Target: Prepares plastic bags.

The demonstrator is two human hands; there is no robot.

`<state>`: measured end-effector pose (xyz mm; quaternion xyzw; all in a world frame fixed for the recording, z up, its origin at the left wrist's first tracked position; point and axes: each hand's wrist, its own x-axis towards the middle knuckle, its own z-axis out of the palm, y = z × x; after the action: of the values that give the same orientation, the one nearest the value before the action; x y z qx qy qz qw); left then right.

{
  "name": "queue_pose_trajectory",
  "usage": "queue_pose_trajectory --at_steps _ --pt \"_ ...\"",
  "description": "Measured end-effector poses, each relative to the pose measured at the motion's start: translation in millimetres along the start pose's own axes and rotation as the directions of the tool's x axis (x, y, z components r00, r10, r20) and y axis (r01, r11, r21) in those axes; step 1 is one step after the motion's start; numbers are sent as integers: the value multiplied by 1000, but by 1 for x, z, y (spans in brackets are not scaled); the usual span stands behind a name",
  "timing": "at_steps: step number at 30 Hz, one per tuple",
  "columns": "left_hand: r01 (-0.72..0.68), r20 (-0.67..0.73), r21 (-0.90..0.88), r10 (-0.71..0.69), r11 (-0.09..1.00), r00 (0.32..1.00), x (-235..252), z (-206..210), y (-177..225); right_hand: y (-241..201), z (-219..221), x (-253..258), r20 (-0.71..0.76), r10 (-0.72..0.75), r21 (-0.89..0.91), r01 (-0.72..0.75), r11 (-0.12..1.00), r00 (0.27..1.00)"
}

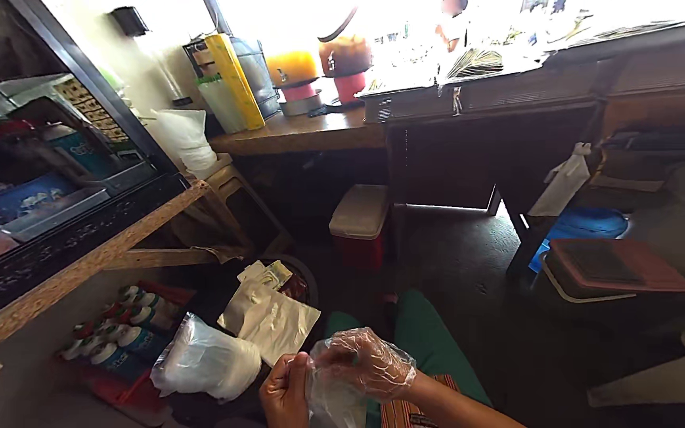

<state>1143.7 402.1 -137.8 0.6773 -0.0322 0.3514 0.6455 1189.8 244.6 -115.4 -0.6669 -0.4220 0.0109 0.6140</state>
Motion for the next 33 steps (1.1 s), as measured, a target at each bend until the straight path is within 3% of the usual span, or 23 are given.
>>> queue_pose_trajectory --at_steps 3,7,9,15,22,26,29,33 --pt "74 -64 -97 -81 993 995 1 -1 2 10 3 -5 -8 7 -6 -7 1000 1000" --pt "110 160 -105 -92 988 983 0 -20 -10 23 -1 -11 -27 10 31 -9 999 1000" --pt "129 201 -89 -109 988 973 0 -23 -9 24 -6 -12 -21 9 39 -8 999 1000" --pt "197 31 -138 -194 971 980 1 -13 0 18 -12 -11 148 73 -54 -65 996 986" --pt "189 22 -131 -187 973 982 -3 -7 1 5 3 2 -3 25 -71 -25 997 1000" --pt "280 -7 -79 -282 957 959 4 -1 12 11 8 7 -75 18 -61 -22 998 997" --pt "336 2 -178 -341 925 940 8 1 7 20 8 11 -117 30 -43 -35 998 993" --pt "264 71 -229 -255 937 964 11 -3 -5 29 8 20 -60 -24 56 27 998 998"
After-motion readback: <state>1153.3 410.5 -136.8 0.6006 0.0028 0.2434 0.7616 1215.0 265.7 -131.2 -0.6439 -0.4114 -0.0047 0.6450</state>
